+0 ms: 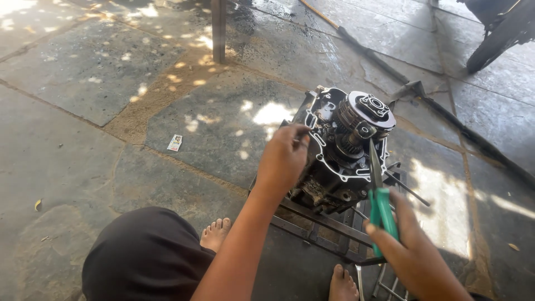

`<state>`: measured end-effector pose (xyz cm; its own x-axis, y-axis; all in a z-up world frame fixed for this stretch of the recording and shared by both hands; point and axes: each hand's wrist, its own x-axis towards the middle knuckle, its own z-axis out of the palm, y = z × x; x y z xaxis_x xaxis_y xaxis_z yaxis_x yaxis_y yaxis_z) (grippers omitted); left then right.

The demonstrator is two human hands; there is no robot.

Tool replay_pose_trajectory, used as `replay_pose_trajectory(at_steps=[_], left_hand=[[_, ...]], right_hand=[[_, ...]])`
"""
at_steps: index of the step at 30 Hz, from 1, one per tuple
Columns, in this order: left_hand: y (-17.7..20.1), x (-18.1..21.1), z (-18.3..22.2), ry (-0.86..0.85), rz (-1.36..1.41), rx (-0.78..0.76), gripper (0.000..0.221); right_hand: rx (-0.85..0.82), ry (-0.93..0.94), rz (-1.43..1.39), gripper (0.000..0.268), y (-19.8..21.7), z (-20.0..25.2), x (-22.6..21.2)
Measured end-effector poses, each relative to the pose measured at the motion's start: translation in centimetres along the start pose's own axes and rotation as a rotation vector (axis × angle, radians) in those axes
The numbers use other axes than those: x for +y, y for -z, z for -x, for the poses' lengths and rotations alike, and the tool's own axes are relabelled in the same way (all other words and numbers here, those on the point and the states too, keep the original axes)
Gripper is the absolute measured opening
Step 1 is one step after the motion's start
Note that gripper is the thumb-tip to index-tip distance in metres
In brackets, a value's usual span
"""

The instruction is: Using pliers to manipulate and repair internal motorcycle engine components.

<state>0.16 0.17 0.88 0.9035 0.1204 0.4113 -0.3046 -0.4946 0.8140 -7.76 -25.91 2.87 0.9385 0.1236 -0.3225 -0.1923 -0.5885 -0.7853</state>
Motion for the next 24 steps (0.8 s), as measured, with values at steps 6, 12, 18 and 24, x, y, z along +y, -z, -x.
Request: replay_pose_trajectory(at_steps=[6,12,18,24], left_hand=[[1.3,0.6,-0.5,0.411,0.647,0.248,0.023],[2.3,-0.8,-0.2,0.388,0.721,0.565,0.021],[3.0,-0.3,-0.2,0.18,0.617,0.661,0.02],[1.4,0.5,0.0,0.401,0.498,0.342,0.022]], right_hand=[[0.309,0.17,0.635,0.069,-3.3,-2.4,-6.0],[0.524,0.569,0.859,0.059,-4.8,-4.0,-3.8],[0.525,0.569,0.673,0.056,-3.7,-4.5,-2.9],[0.572,0.582,0.432,0.055,0.9,-1.9,-4.5]])
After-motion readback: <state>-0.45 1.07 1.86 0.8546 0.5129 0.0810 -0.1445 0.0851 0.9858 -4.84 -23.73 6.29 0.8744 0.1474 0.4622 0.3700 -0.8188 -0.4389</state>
